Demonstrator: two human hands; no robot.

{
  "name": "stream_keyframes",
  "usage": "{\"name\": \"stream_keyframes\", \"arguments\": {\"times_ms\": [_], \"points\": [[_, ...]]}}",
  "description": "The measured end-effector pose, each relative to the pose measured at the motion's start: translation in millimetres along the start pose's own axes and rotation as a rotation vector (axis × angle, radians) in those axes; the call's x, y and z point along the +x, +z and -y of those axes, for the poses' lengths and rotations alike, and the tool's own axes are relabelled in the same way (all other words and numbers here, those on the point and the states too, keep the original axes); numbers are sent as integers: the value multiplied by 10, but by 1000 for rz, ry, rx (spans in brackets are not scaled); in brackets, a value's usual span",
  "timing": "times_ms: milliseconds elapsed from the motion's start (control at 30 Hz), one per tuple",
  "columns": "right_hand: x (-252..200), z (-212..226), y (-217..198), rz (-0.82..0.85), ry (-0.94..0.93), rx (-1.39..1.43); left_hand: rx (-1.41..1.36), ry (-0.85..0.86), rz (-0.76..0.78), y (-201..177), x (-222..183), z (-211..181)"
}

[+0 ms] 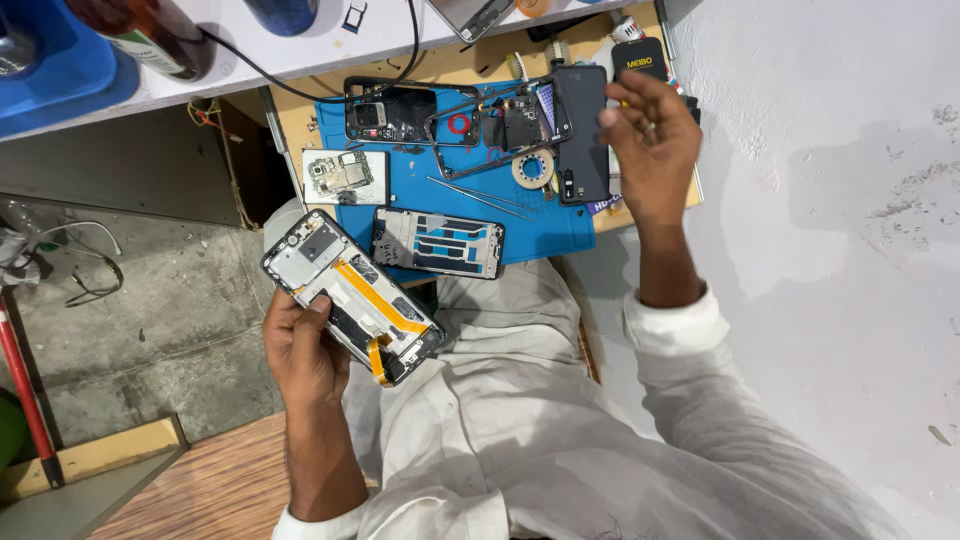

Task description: The person applies adhesive to a smartphone chassis and then uses tweezers to remove a small component. They then pick up a motherboard, place it into the chassis, and press it down to secure it.

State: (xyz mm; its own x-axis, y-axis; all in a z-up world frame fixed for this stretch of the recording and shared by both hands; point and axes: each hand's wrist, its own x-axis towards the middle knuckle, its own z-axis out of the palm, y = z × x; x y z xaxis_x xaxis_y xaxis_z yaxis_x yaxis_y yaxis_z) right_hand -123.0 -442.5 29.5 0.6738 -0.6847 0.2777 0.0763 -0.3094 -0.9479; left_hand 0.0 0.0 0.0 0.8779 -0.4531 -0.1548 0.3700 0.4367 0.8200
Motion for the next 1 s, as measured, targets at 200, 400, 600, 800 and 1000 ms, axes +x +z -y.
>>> {"name": "stream_keyframes", "arguments": {"times_ms": [200, 400, 600, 800, 1000], "points": [[899, 379, 726, 46, -248, -331, -358, -85, 158, 679, 40, -336], [1199, 163, 868, -48, -543, -556, -541, -167, 298, 899, -30, -348], [1319, -19, 654, -16, -383, -317, -728, -318, 250, 995, -48, -295], [819, 450, 463, 131, -397, -158, -780, -323, 195, 1140, -79, -304], [41, 1463, 884, 404, -302, 9, -686, -325, 75, 1238, -89, -206]]}}
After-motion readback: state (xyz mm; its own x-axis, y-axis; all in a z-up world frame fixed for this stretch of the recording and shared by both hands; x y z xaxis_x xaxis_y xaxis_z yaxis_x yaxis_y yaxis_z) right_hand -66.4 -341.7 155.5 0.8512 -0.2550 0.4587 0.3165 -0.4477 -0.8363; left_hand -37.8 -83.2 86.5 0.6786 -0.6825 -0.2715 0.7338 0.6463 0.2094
